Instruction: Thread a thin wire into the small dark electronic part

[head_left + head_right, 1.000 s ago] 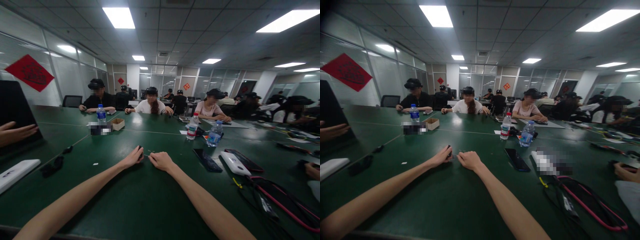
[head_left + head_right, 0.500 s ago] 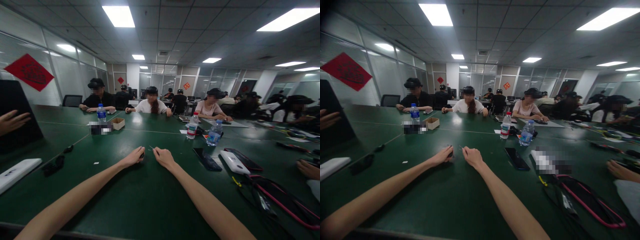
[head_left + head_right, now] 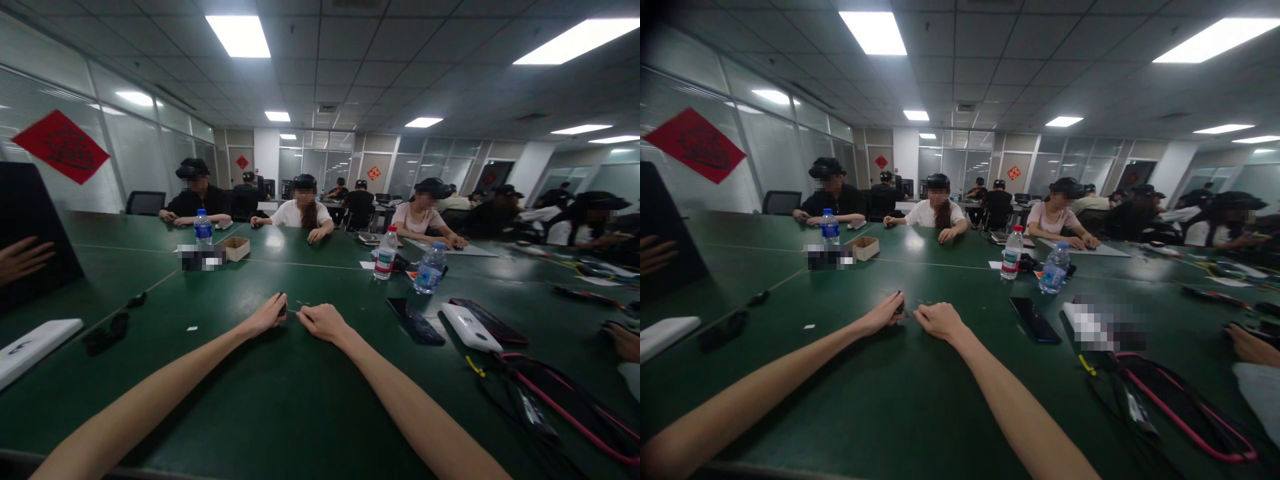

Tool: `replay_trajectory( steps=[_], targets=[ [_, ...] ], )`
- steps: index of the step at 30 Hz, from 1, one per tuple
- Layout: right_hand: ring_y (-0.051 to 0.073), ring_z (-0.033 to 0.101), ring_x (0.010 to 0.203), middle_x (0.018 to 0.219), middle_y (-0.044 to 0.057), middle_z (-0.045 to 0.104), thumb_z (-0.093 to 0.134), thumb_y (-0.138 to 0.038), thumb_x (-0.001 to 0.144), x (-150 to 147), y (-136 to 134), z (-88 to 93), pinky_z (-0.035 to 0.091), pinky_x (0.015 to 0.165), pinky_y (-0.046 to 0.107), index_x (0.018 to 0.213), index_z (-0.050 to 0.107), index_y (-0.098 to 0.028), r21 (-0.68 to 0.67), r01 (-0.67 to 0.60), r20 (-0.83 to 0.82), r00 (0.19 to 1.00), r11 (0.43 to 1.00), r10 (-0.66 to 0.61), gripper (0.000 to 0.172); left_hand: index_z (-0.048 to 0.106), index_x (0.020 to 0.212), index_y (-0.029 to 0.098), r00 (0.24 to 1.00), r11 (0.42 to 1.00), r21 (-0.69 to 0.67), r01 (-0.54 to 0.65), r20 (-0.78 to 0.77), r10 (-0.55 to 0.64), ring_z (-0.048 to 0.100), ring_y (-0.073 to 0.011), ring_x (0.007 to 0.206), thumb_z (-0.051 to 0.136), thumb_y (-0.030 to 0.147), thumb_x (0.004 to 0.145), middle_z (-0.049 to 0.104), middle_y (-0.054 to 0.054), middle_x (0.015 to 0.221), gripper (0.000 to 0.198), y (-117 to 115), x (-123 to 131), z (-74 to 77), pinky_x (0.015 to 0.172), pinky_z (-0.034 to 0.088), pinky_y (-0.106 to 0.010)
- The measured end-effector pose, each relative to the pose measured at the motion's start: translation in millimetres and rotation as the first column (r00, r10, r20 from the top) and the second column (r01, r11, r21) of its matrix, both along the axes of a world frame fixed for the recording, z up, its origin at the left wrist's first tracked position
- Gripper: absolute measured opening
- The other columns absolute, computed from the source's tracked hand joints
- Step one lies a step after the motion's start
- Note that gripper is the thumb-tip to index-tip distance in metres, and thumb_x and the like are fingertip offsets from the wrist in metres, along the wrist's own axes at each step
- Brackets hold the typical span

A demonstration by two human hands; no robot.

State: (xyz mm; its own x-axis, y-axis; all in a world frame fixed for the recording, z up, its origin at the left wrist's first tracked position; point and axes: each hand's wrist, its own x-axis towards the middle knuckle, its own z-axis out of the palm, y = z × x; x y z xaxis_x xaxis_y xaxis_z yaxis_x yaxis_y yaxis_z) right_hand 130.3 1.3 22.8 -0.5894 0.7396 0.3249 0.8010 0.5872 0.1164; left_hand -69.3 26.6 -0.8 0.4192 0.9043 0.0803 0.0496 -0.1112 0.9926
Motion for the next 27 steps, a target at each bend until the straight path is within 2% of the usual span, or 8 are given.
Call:
replay_trajectory(
  steps=[8,11,13,15,17,20,23,27],
  targets=[
    [0.015,0.061,0.067,0.081,0.006,0.068,0.021,-0.049,0.096,-3,-5,1.5,0.035,0.062,0.023,0.089,0.062,-0.023,-0.024,0.085,0.009,0.996,0.996,-0.085,0.049,0.04,0.082,0.021,0.984,0.988,0.129,-0.087,-0.142,0.105,0.033,-0.0094,0.042,0.032,0.065,0.082,0.039,0.006,0.054,0.045,2,1,0.3,0.043,0.025,-0.022],
    [0.015,0.061,0.068,0.081,0.005,0.068,0.02,-0.051,0.095,-3,-2,-2.8,0.035,0.062,0.022,0.089,0.062,-0.023,-0.033,0.098,-0.011,0.995,0.995,-0.099,0.05,0.039,0.081,0.021,0.98,0.988,0.135,-0.079,-0.169,0.101,0.033,-0.0097,0.042,0.029,0.064,0.083,0.038,0.006,0.053,0.044,2,1,2.7,0.044,0.025,-0.022],
    [0.014,0.061,0.068,0.08,0.005,0.068,0.018,-0.05,0.096,0,4,-5.7,0.034,0.061,0.022,0.09,0.061,-0.023,-0.043,0.171,-0.076,0.982,0.984,-0.174,0.051,0.041,0.08,0.021,0.978,0.989,0.143,-0.044,-0.194,0.072,0.035,-0.0101,0.045,0.034,0.062,0.083,0.04,0.004,0.056,0.042,-3,3,4.8,0.045,0.026,-0.022],
    [0.014,0.061,0.067,0.08,0.005,0.067,0.014,-0.045,0.097,5,11,-7.4,0.033,0.058,0.021,0.093,0.061,-0.022,-0.061,0.323,-0.183,0.926,0.944,-0.329,0.053,0.044,0.077,0.02,0.976,0.984,0.181,0.001,-0.214,0.038,0.04,-0.0109,0.051,0.042,0.059,0.081,0.045,0.002,0.061,0.039,-9,4,6.6,0.047,0.029,-0.022],
    [0.012,0.06,0.063,0.079,0.005,0.067,0.012,-0.043,0.098,10,15,-7.6,0.032,0.056,0.021,0.095,0.06,-0.021,-0.08,0.389,-0.241,0.886,0.918,-0.396,0.053,0.046,0.076,0.019,0.981,0.982,0.187,0.027,-0.196,0.011,0.043,-0.0112,0.054,0.045,0.058,0.081,0.047,0.0,0.064,0.039,-13,6,7.3,0.047,0.03,-0.022],
    [0.012,0.059,0.062,0.076,0.003,0.066,0.016,-0.045,0.097,13,15,-6.1,0.031,0.055,0.02,0.094,0.06,-0.023,-0.052,0.316,-0.194,0.927,0.947,-0.32,0.05,0.044,0.079,0.019,0.997,0.997,0.072,0.032,-0.07,-0.027,0.034,-0.0086,0.046,0.036,0.062,0.083,0.038,0.004,0.057,0.044,-13,5,5.8,0.043,0.024,-0.02],
    [0.013,0.059,0.064,0.077,0.003,0.067,0.02,-0.046,0.097,11,8,-3.4,0.031,0.057,0.02,0.091,0.061,-0.022,-0.023,0.215,-0.101,0.971,0.976,-0.216,0.048,0.041,0.079,0.019,0.996,0.996,-0.069,0.051,0.08,-0.045,0.023,-0.0054,0.041,0.035,0.066,0.081,0.03,0.007,0.052,0.048,-5,3,1.8,0.04,0.015,-0.017],
    [0.013,0.06,0.066,0.078,0.004,0.067,0.021,-0.047,0.096,5,1,0.2,0.032,0.06,0.021,0.089,0.062,-0.021,0.008,0.082,-0.004,0.997,0.997,-0.082,0.049,0.04,0.078,0.019,0.983,0.992,-0.117,0.046,0.184,-0.024,0.02,-0.0036,0.039,0.038,0.066,0.08,0.03,0.008,0.051,0.047,3,2,-3.4,0.039,0.011,-0.016]
  ],
)
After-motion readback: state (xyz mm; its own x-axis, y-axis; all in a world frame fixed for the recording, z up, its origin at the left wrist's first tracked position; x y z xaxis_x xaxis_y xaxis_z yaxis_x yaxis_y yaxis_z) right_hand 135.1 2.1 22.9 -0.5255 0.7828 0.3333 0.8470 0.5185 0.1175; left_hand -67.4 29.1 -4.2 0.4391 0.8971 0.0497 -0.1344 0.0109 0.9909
